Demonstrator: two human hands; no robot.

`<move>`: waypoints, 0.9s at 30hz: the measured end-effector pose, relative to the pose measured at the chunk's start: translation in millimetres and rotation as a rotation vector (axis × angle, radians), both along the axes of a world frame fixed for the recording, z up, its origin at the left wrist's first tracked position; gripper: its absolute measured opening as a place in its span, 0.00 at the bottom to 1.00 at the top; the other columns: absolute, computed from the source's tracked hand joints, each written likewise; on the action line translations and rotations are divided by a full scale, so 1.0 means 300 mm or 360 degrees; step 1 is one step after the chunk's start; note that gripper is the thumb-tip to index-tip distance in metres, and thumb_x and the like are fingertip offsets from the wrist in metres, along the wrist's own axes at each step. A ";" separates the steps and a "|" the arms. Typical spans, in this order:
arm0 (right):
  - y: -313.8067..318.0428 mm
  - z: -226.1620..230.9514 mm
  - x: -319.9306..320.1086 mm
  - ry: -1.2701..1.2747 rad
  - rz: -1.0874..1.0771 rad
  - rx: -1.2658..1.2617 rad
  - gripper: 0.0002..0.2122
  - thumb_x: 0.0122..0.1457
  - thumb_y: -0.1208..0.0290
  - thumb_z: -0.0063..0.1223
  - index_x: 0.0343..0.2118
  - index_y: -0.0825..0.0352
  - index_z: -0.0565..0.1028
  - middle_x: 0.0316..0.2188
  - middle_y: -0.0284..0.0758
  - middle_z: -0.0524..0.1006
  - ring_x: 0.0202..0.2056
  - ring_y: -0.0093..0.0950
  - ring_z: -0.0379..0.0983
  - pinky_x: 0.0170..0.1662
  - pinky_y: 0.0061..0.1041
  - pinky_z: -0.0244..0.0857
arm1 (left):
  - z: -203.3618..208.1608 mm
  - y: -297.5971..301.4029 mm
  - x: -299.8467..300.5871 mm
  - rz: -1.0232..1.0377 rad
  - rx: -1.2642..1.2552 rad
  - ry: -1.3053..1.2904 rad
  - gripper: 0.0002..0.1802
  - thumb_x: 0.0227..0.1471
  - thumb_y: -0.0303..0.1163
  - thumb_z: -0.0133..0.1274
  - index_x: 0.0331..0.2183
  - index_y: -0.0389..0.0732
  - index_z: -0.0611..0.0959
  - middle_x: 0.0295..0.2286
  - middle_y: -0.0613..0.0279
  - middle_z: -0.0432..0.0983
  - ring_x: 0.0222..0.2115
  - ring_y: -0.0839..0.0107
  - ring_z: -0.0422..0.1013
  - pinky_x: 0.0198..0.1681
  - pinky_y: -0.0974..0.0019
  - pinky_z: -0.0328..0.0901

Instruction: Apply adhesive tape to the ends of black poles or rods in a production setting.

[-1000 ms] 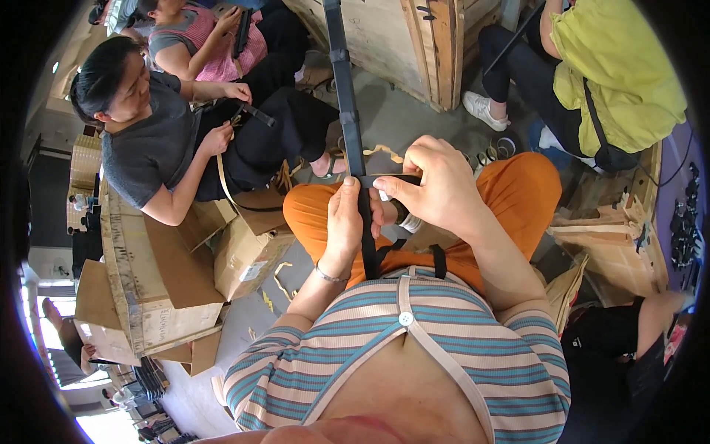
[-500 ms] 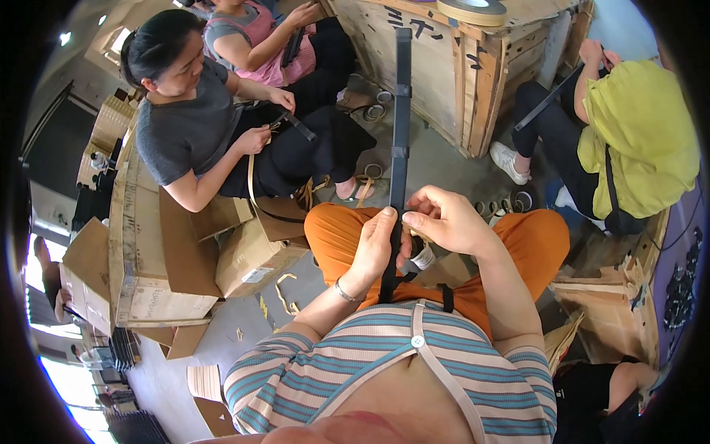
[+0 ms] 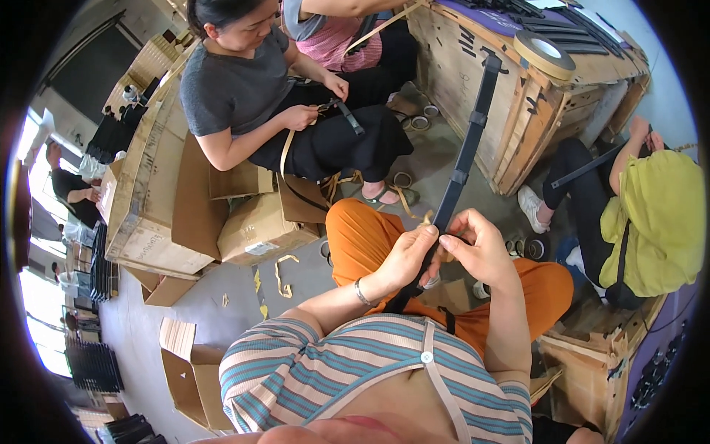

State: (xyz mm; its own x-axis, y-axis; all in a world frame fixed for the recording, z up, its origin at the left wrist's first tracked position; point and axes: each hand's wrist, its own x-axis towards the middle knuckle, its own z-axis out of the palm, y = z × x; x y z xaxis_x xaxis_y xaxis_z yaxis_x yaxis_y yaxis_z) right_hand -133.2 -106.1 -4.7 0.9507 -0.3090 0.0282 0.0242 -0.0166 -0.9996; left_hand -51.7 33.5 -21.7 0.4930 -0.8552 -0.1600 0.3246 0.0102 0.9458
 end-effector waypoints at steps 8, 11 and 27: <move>0.009 0.011 0.013 -0.0095 0.0144 -0.0092 0.05 0.56 0.75 0.49 0.30 0.72 0.70 0.21 0.30 0.71 0.23 0.15 0.66 0.26 0.15 0.60 | -0.004 0.004 0.001 -0.0030 -0.0067 0.0017 0.24 0.60 0.46 0.30 0.30 0.35 0.71 0.11 0.63 0.67 0.07 0.79 0.59 0.11 0.77 0.56; 0.034 0.046 0.004 -0.0118 0.0073 0.0142 0.05 0.56 0.74 0.49 0.29 0.72 0.70 0.20 0.30 0.71 0.21 0.15 0.66 0.24 0.16 0.60 | 0.007 -0.001 0.016 -0.0071 -0.0051 -0.0076 0.25 0.59 0.48 0.31 0.31 0.35 0.71 0.13 0.62 0.68 0.09 0.78 0.61 0.13 0.77 0.58; -0.063 -0.027 0.028 0.0033 -0.0280 -0.0312 0.10 0.54 0.68 0.52 0.26 0.72 0.73 0.16 0.25 0.67 0.21 0.14 0.59 0.24 0.17 0.55 | -0.053 -0.007 0.055 0.0287 0.0333 -0.0780 0.12 0.51 0.34 0.50 0.24 0.36 0.73 0.13 0.67 0.64 0.15 0.81 0.61 0.19 0.72 0.57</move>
